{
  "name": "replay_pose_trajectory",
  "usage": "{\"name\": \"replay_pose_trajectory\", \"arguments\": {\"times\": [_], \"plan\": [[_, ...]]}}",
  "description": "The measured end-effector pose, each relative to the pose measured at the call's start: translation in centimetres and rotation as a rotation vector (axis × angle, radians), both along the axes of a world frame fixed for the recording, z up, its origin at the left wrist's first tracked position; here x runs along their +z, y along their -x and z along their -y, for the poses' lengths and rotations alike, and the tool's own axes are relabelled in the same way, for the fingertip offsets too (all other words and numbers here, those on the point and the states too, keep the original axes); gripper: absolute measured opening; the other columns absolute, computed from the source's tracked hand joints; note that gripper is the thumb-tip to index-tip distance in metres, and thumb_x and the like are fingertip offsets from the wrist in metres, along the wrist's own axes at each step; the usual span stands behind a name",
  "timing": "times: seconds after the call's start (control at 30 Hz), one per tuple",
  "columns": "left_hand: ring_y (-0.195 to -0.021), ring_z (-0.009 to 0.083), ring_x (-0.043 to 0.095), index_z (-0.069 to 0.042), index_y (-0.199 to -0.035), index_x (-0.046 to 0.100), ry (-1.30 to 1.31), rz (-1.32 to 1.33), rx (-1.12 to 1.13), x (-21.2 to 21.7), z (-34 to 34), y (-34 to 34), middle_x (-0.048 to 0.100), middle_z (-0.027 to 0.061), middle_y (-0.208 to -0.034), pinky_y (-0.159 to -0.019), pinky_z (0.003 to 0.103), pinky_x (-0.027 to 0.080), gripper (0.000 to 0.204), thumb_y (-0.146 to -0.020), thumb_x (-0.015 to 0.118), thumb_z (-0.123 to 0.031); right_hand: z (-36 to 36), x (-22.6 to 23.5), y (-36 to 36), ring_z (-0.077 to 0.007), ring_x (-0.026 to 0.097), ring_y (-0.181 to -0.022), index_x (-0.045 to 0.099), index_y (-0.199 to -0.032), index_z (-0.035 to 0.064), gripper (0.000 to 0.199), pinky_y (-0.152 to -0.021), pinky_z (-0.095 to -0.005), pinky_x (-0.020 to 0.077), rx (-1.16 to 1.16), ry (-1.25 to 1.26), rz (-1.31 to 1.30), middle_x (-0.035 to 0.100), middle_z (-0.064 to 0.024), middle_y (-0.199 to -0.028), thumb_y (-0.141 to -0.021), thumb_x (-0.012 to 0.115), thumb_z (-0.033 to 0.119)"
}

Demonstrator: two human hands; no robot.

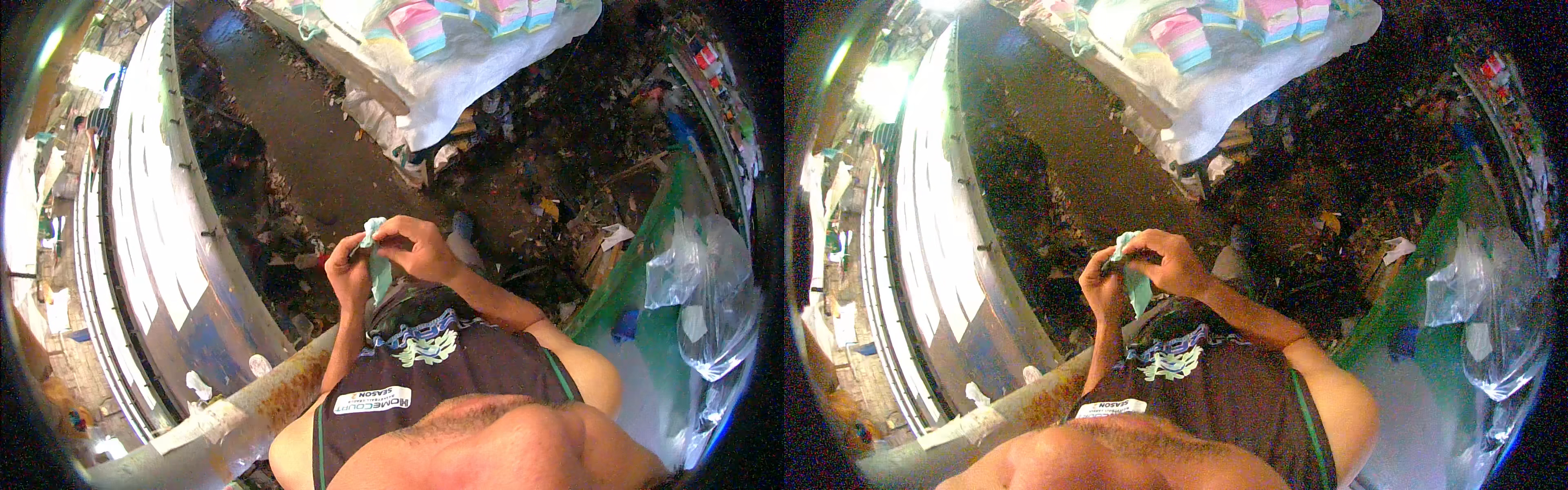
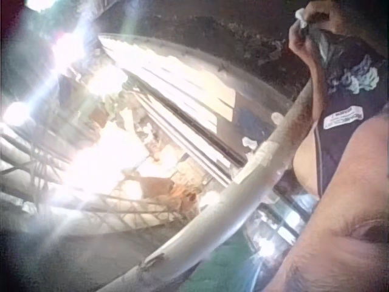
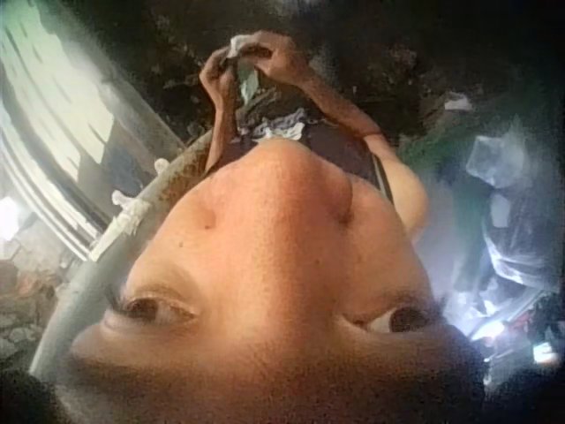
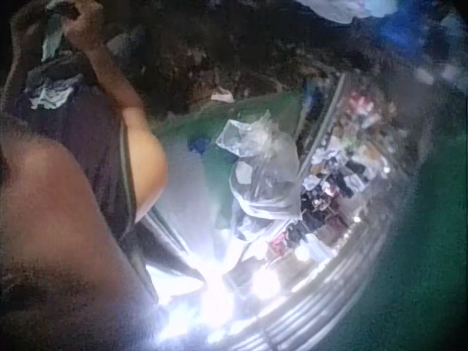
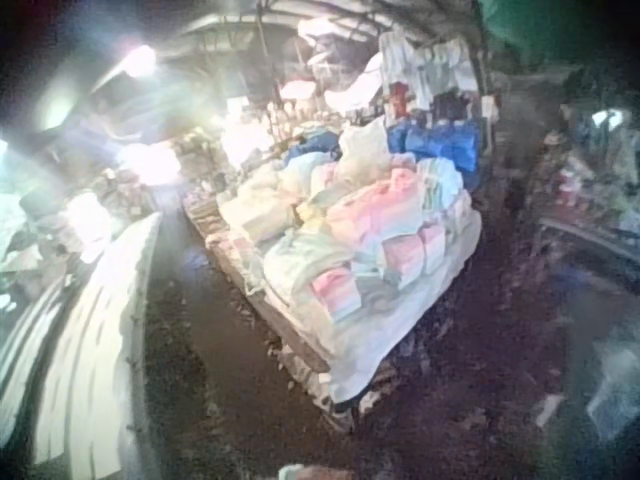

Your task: The person sorts through various textile items on a conveyor belt, picking up and examining pieces of fabric and clothing. They handle a yellow cloth, a white cloth, and a stack of pastel-colored garments, moving them aside or placing them in a different location.

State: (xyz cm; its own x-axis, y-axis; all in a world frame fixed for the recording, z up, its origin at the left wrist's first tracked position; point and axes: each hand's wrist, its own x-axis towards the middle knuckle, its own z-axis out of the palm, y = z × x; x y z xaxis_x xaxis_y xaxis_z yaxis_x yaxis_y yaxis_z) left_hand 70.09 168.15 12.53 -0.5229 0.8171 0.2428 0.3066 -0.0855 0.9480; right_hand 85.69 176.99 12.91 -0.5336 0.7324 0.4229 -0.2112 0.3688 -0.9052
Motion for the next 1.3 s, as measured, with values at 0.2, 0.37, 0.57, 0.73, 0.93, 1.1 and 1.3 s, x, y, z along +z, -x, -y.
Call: {"name": "replay_pose_trajectory", "arguments": {"times": [0.2,0.37,0.57,0.73,0.93,1.1,1.3], "plan": [[-0.073,0.0060,0.058,0.003,-0.096,0.072,0.093,0.034,-0.039,2.4,-8.9,-2.7,0.068,-0.0012,-0.080,-0.065,0.024,0.048,0.012,-0.099,0.068,-0.009,-6.2,0.9,-2.3,-0.0337,0.066,-0.116,0.067,-0.132,0.0070,0.057,-0.097,-0.0408,0.0554,-0.126,-0.079,0.174,0.065,-0.0145,-0.127,-0.078,0.084,0.009],[-0.065,0.0045,0.052,0.002,-0.089,0.069,0.164,0.083,-0.097,4.2,-14.4,-4.7,0.061,-0.0043,-0.071,-0.057,0.025,0.043,0.025,-0.102,0.069,-0.019,-10.5,2.3,-4.6,-0.0347,0.064,-0.118,0.063,-0.139,0.0055,0.061,-0.098,-0.0411,0.0552,-0.261,-0.258,0.166,0.063,-0.0144,-0.131,-0.080,0.080,0.009],[-0.090,0.0064,0.060,0.002,-0.138,0.062,0.197,0.478,-0.359,4.4,-17.3,-7.5,0.069,-0.0004,-0.107,-0.078,0.023,0.047,0.038,-0.106,0.063,-0.019,-16.8,2.9,-6.0,-0.0365,0.066,-0.115,0.062,-0.143,0.0127,0.066,-0.100,-0.0422,0.0548,-0.249,-0.285,0.113,0.064,-0.0159,-0.134,-0.080,0.069,-0.005],[-0.097,0.0074,0.063,0.001,-0.139,0.061,0.221,0.447,-0.434,4.1,-19.0,-6.0,0.070,0.0002,-0.109,-0.082,0.024,0.050,0.039,-0.102,0.067,-0.009,-20.2,3.5,-6.1,-0.0337,0.072,-0.098,0.073,-0.127,0.0101,0.053,-0.085,-0.0394,0.0594,-0.226,-0.355,0.073,0.072,-0.0155,-0.113,-0.079,0.070,-0.010],[-0.100,0.0080,0.065,0.000,-0.131,0.065,0.153,0.216,-0.292,6.1,-19.5,-6.1,0.073,0.0014,-0.108,-0.088,0.027,0.053,0.042,-0.090,0.072,0.008,-21.5,4.9,-3.6,-0.0366,0.070,-0.094,0.072,-0.121,0.0101,0.045,-0.081,-0.0456,0.0577,-0.175,-0.422,0.088,0.071,-0.0155,-0.101,-0.079,0.068,-0.004],[-0.089,0.0059,0.063,0.002,-0.114,0.074,0.131,0.191,-0.096,4.7,-19.2,-4.1,0.073,-0.0015,-0.097,-0.079,0.025,0.053,0.025,-0.089,0.074,0.006,-22.1,4.6,-0.1,-0.0391,0.070,-0.085,0.068,-0.106,0.0076,0.014,-0.074,-0.0469,0.0565,-0.125,-0.428,0.132,0.071,-0.0147,-0.092,-0.092,0.067,0.008],[-0.076,0.0038,0.060,0.003,-0.097,0.077,0.049,0.241,0.059,3.6,-19.0,1.2,0.072,-0.0012,-0.083,-0.066,0.024,0.049,0.011,-0.086,0.079,0.003,-22.1,3.6,5.9,-0.0338,0.074,-0.080,0.064,-0.098,0.0093,0.015,-0.070,-0.0445,0.0584,-0.043,-0.429,0.214,0.074,-0.0098,-0.088,-0.089,0.075,0.016]]}}
